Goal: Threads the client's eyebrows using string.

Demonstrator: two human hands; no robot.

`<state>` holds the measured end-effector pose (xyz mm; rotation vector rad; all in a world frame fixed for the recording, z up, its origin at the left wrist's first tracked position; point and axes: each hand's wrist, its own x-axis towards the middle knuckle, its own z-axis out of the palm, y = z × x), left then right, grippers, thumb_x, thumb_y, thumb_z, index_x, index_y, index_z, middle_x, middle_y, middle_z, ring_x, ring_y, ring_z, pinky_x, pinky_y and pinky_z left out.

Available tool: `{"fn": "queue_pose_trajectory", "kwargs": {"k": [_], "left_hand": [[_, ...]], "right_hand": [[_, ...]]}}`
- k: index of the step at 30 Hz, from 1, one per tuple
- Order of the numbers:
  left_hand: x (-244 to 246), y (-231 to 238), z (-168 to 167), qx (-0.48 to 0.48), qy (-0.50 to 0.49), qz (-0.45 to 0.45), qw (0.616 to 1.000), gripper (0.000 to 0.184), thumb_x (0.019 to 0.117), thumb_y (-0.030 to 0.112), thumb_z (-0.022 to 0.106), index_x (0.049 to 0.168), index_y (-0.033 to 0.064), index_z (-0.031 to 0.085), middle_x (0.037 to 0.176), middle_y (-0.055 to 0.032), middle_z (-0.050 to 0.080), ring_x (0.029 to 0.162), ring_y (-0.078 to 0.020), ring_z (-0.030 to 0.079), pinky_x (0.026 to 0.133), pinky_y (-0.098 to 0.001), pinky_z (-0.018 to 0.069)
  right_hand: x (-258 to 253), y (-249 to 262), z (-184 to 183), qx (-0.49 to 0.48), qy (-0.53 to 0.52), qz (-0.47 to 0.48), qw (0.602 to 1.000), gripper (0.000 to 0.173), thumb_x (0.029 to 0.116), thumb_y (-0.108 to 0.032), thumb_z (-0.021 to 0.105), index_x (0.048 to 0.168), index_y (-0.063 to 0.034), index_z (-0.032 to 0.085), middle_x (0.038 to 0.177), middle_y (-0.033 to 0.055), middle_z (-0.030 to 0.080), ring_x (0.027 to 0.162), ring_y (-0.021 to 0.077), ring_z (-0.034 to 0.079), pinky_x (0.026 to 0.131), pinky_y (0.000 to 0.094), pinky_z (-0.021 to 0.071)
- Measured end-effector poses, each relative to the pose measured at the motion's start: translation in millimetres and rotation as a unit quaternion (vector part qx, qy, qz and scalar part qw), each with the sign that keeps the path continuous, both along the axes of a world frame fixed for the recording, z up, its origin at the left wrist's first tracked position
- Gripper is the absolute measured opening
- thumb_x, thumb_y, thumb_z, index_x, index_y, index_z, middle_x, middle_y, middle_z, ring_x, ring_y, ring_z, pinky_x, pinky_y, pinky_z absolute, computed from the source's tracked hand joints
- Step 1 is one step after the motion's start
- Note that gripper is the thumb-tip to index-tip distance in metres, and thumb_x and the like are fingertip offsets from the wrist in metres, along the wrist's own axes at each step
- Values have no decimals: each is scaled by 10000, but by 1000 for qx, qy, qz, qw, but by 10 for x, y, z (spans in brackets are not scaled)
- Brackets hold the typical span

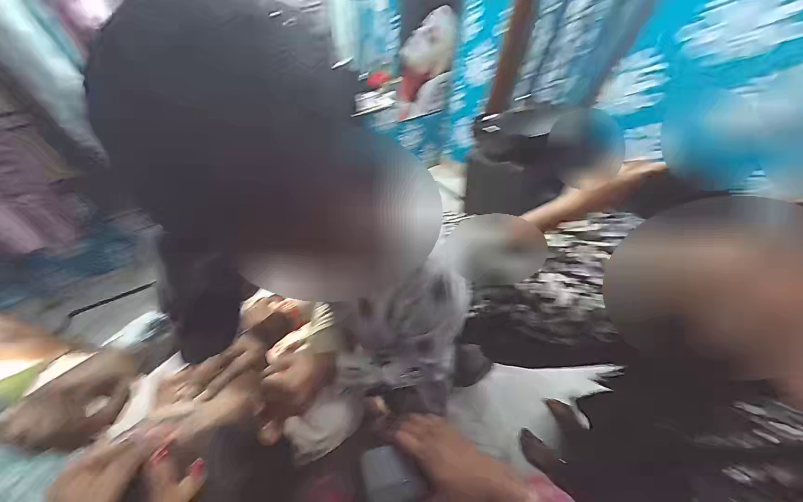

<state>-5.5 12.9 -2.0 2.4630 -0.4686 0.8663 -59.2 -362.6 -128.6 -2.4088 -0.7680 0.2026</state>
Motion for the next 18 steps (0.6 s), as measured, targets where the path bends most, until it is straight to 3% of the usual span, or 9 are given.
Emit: {"fn": "queue_pose_trajectory", "kwargs": {"k": [4,10,14,18], "left_hand": [[-4,-27,-2,2,-15,48,999,412,869,429,643,964,52,780,1057,-165,727,1089,-257,653,992,-374,492],[13,-53,-16,10,-16,54,998,371,869,412,631,944,80,779,1027,-133,714,1080,-200,626,980,-281,461],[7,-33,-13,15,-13,59,998,383,851,427,644,942,79,777,1023,-126,716,1082,-197,626,990,-292,456],[-7,-14,-15,19,-10,66,998,391,861,438,636,944,81,772,1022,-123,710,1093,-183,618,1002,-275,443]], "right_hand": [[15,34,-18,-3,-27,-15,1000,932,566,-495,903,1323,-31,620,1286,207,673,1211,432,630,905,645,524],[1,15,-83,-4,-87,-23,996,910,556,-585,836,1258,-34,654,1198,185,708,1112,412,679,782,604,562],[23,10,-65,2,-77,-12,997,929,548,-538,869,1285,-21,639,1216,198,701,1135,427,668,805,608,559],[18,-3,-82,8,-79,-11,997,871,618,-573,821,1275,-32,641,1203,189,704,1122,420,671,814,604,556]]}}
